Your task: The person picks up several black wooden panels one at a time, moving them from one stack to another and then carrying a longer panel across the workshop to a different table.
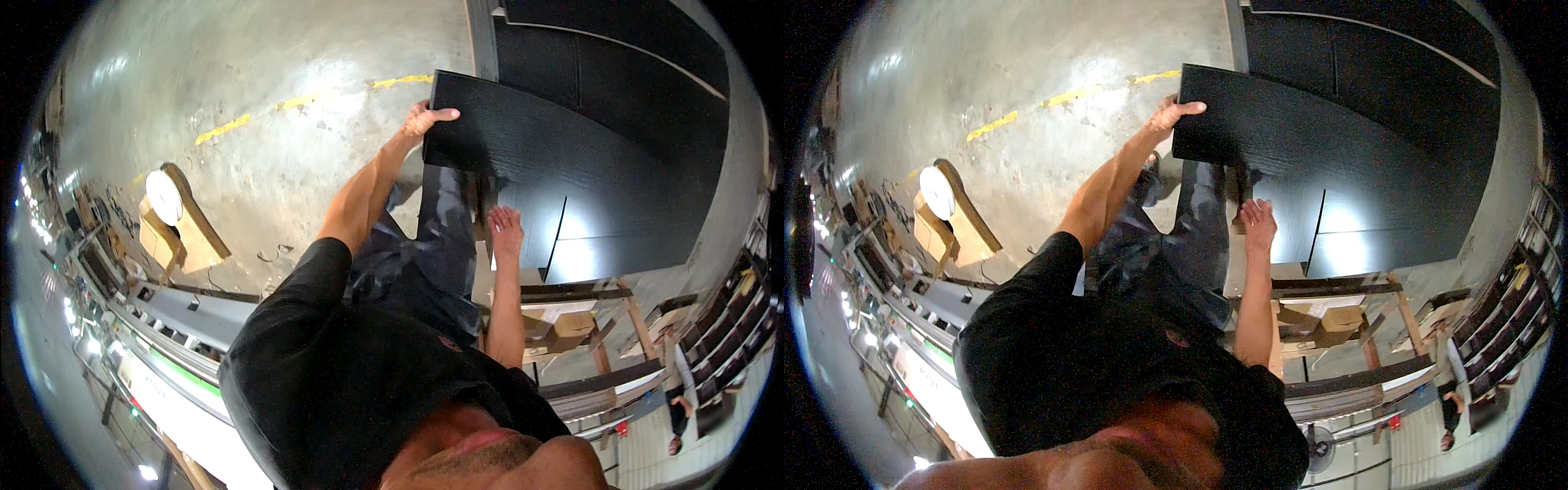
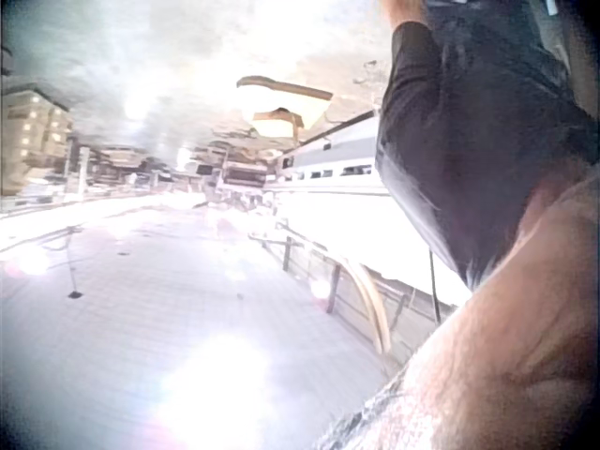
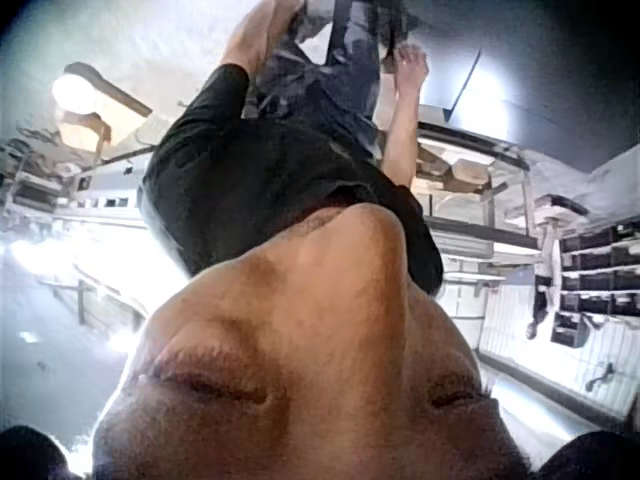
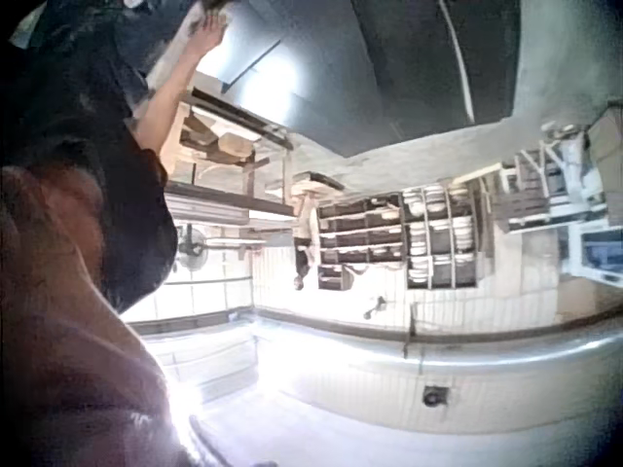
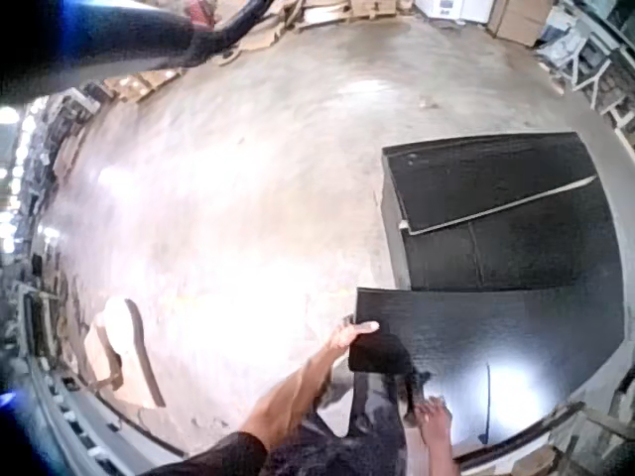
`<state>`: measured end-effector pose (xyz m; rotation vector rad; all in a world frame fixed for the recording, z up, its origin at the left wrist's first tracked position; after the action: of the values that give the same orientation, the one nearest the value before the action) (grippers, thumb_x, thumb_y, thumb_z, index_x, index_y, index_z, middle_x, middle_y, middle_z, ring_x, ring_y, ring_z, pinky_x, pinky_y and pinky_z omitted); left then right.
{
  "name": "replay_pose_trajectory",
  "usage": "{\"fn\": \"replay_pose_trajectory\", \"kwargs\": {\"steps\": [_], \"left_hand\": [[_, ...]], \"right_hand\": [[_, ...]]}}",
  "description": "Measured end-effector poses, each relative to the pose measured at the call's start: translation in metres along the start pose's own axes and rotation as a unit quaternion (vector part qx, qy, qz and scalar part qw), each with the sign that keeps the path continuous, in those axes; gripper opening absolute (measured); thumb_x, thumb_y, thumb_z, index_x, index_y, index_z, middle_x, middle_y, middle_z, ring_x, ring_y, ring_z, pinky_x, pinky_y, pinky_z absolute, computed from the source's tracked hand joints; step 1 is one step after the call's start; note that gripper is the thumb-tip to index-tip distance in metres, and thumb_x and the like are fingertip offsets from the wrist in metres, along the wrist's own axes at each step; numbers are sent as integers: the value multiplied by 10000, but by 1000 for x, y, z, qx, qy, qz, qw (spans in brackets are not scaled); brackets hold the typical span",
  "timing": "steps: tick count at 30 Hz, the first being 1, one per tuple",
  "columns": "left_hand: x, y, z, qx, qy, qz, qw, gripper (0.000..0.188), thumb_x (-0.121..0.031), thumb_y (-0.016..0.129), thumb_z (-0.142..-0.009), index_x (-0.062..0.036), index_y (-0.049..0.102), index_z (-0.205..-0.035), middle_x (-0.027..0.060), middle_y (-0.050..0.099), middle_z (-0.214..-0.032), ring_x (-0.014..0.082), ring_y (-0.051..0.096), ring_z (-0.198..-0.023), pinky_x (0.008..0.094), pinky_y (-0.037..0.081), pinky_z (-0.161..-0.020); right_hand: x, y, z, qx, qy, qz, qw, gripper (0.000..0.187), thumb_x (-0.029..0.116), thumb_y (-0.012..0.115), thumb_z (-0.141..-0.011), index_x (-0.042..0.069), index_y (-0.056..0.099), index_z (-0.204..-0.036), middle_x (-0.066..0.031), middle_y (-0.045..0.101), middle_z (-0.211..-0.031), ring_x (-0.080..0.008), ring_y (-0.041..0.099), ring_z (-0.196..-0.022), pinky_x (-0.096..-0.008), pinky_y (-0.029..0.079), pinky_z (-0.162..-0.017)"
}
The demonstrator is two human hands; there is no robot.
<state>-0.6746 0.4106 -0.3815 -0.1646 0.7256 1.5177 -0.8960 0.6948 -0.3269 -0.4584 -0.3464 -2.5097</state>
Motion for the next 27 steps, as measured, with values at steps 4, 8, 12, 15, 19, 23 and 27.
{"fn": "replay_pose_trajectory", "kwargs": {"steps": [4,8,12,15,19,23,27], "left_hand": [[1,21,16,-29,-12,-41,999,830,-185,900,-639,141,488,-1281,211,648,-1151,284,649,-1013,366,508,-941],[-32,45,103,0,31,-19,999,724,-113,856,-696,133,491,-1271,191,650,-1134,263,653,-974,365,514,-909],[-99,43,186,-56,17,-144,988,545,-109,819,-730,84,587,-1183,118,673,-1056,207,626,-942,333,490,-877],[-155,39,229,-70,34,-114,990,608,-132,830,-677,87,585,-1189,134,672,-1072,227,630,-948,334,477,-897],[-196,20,261,-122,51,-101,986,641,-189,830,-684,59,559,-1210,135,651,-1082,283,646,-946,385,516,-881],[-253,20,284,-149,75,-94,982,664,-186,830,-684,68,538,-1225,154,653,-1076,301,655,-921,417,544,-843],[-268,-20,284,-159,105,-64,980,636,-198,821,-709,53,546,-1225,148,653,-1069,304,647,-947,427,524,-866]], "right_hand": [[54,-50,-39,-5,-57,-83,995,617,481,586,-953,-28,463,-1280,-183,586,-1124,-313,565,-1092,-431,439,-1017],[130,-69,-59,-185,-109,-180,960,570,524,687,-872,55,557,-1169,-107,612,-1129,-258,577,-1033,-407,463,-943],[176,-76,-56,-125,-227,-238,936,601,509,597,-932,63,543,-1332,-106,576,-1314,-285,539,-1183,-427,419,-1026],[171,-58,-37,-124,-200,-301,924,578,494,546,-964,58,537,-1343,-116,573,-1330,-310,554,-1181,-444,437,-1013],[156,8,9,-111,-198,-353,907,555,469,551,-969,26,545,-1304,-112,604,-1273,-285,567,-1159,-422,456,-990],[164,67,37,-60,-207,-384,898,569,447,561,-949,25,513,-1327,-154,592,-1280,-350,563,-1152,-474,440,-1001],[202,114,40,-69,-169,-388,903,515,392,559,-957,20,531,-1312,-171,587,-1283,-354,561,-1136,-473,434,-988]]}}
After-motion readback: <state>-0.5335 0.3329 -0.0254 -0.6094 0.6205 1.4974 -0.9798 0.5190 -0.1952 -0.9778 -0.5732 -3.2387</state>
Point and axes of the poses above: each hand's wrist, its own z-axis away from the middle knuckle, its own y-axis out of the palm, x = y × z, the point moved 4 cm from there along -z, towards the middle knuckle
